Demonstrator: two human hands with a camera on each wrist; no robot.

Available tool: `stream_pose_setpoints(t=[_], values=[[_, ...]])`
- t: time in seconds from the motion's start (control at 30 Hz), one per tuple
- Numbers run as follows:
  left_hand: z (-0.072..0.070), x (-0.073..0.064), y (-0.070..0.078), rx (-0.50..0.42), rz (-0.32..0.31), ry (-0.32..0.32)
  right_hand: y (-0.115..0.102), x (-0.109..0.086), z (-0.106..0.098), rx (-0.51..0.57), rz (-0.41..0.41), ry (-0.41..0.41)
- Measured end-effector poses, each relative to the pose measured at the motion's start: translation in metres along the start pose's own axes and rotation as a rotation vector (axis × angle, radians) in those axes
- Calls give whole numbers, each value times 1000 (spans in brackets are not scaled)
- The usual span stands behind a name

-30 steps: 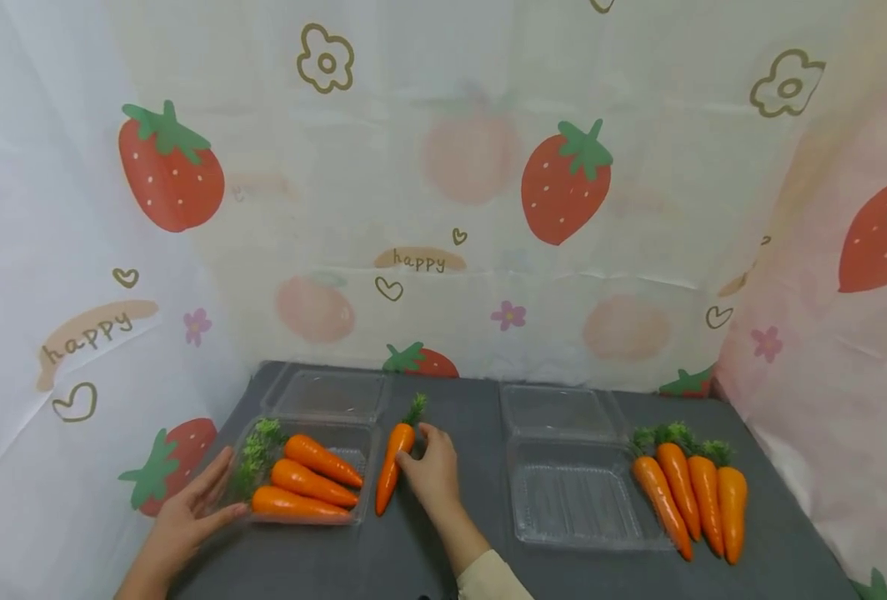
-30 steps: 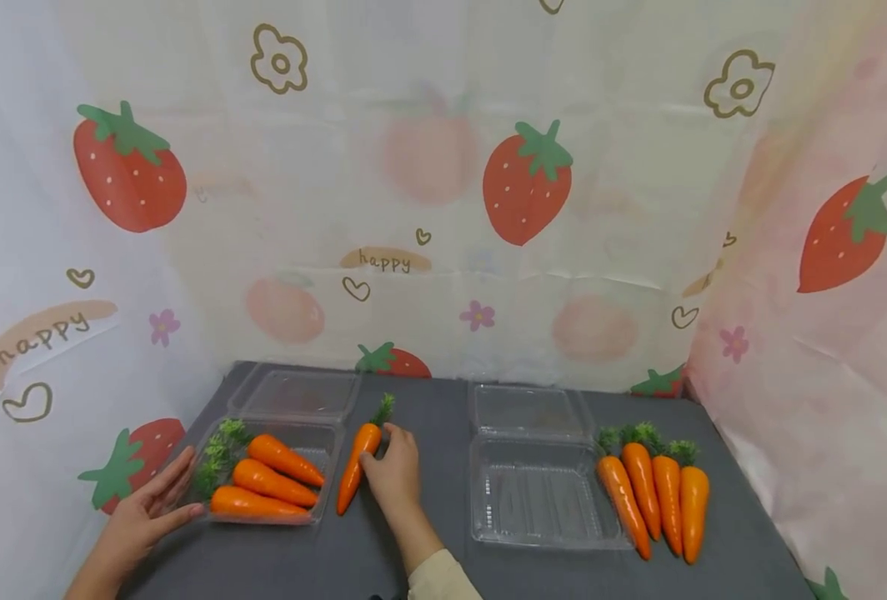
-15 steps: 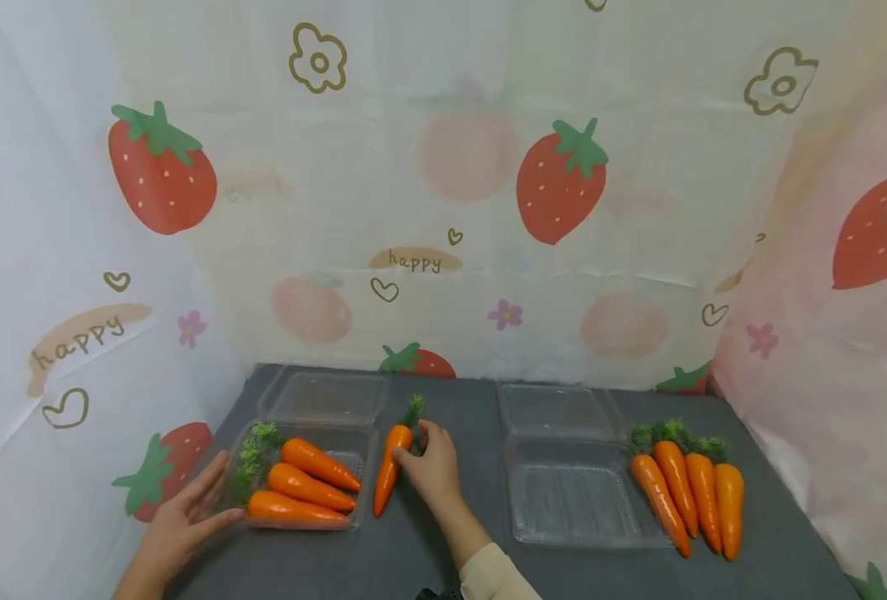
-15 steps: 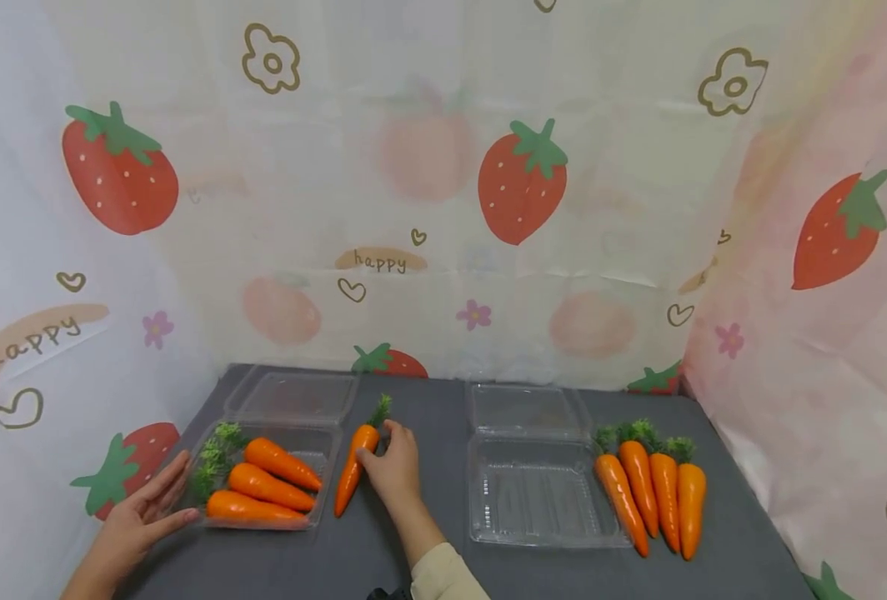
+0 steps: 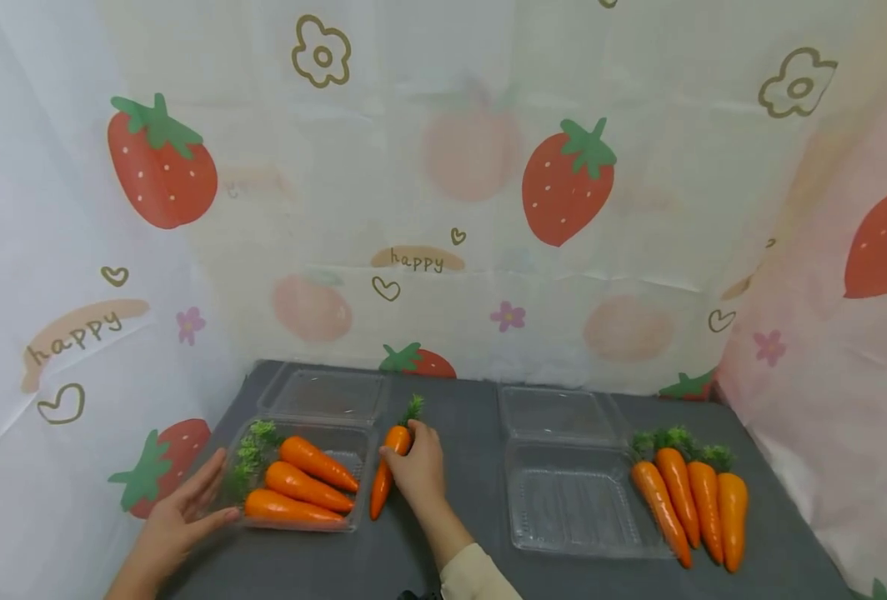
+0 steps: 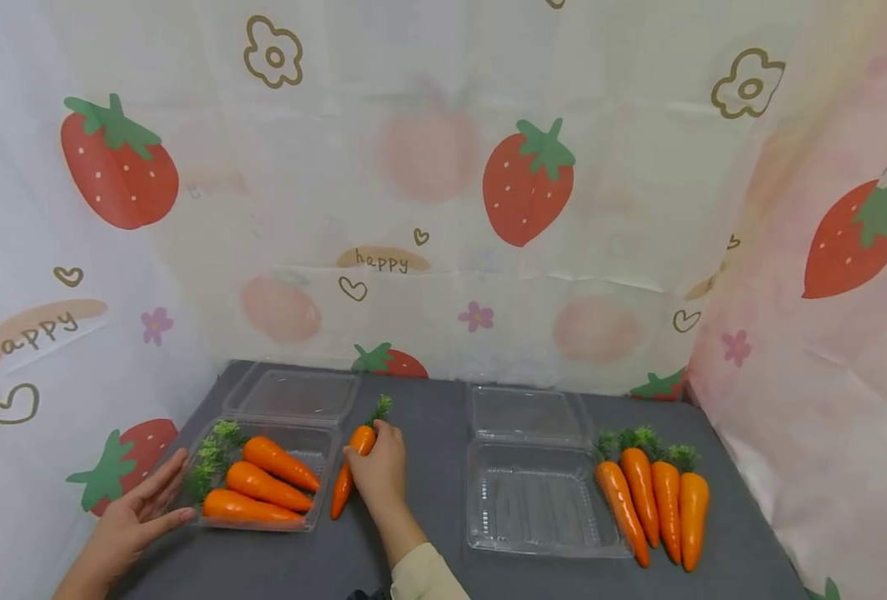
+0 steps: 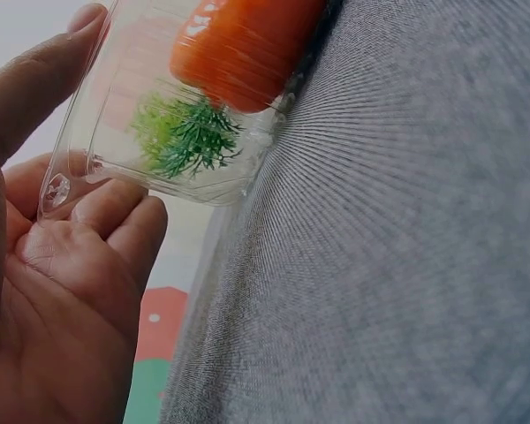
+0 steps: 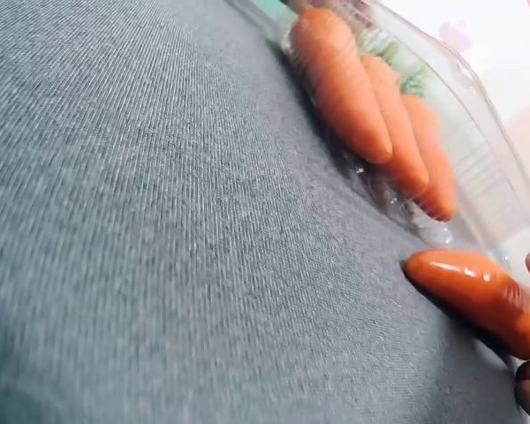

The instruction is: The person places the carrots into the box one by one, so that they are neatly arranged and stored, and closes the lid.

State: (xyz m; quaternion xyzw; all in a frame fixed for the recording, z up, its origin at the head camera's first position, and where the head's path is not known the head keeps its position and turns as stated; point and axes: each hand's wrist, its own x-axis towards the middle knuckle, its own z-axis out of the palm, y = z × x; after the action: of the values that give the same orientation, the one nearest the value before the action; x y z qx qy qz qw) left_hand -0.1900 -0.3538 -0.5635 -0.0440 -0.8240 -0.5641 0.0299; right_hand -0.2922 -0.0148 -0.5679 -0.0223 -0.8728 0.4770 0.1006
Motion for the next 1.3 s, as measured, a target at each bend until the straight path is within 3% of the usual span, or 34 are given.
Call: stream_pose_setpoints(t=[0.43, 0.7, 0.97, 1.3], values=[[0, 1, 0, -15, -23, 10, -5, -1, 9, -57, 19, 33], [-2, -1, 0, -23, -26, -10, -3, -1, 5, 19, 5, 37], [-1, -5, 1, -54, -45, -24, 2, 1, -1, 65, 54, 8], [-3, -3, 6, 42, -75, -4, 4, 1, -10, 124, 43, 11]])
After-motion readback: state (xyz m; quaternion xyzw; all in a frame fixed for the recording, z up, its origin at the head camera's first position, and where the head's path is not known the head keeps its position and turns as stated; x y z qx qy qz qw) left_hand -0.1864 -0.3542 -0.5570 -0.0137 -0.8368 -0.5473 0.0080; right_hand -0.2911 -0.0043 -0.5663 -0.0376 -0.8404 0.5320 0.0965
